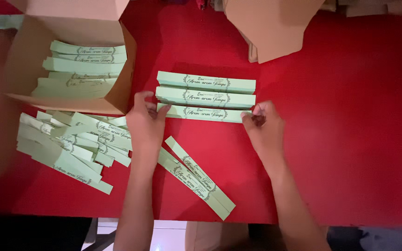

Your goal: The person folds light green paper strips with printed text on a red table. They repeatedly pick up strips, fold them in half, and place them into a cardboard box. Another person is visible working alongside them.

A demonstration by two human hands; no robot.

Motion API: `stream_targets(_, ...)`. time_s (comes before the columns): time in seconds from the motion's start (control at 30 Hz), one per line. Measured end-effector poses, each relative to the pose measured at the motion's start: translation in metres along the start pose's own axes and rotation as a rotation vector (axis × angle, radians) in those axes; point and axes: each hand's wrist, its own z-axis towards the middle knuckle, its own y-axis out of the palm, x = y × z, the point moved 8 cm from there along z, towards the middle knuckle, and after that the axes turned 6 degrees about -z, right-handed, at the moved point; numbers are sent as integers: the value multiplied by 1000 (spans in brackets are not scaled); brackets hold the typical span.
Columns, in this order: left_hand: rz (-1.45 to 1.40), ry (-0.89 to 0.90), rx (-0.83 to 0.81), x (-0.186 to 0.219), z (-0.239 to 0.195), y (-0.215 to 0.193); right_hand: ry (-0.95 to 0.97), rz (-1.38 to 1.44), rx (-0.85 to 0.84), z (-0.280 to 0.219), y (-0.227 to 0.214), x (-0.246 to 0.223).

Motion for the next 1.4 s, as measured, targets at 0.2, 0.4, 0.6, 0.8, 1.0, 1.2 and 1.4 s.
stream_targets(0.2,30,58,8,7,-1,0,-36,-7,-30,3,2,-1)
stream_targets(0.4,29,105,81,6,-11,-7,-3,-89,-33,-1,-1,-1)
stream_targets(0.6,118,103,71,18,-16,-15,-113,-118,5,-14,-22,-21)
stream_targets(0.8,154,57,49,35,-23,-14,6,-186,-63,-32,-26,-51)
stream_targets(1.0,167,72,-12,39,-22,-10,-119,-135,-94,-32,-15,-44)
stream_targets(1.2,157,-8,-22,40,-24,-9,-12,-163,-156,-34,-14,-41)
stream_targets(1.4,112,55,14,37,-23,-16,-200,-203,-67,-28,-12,-21)
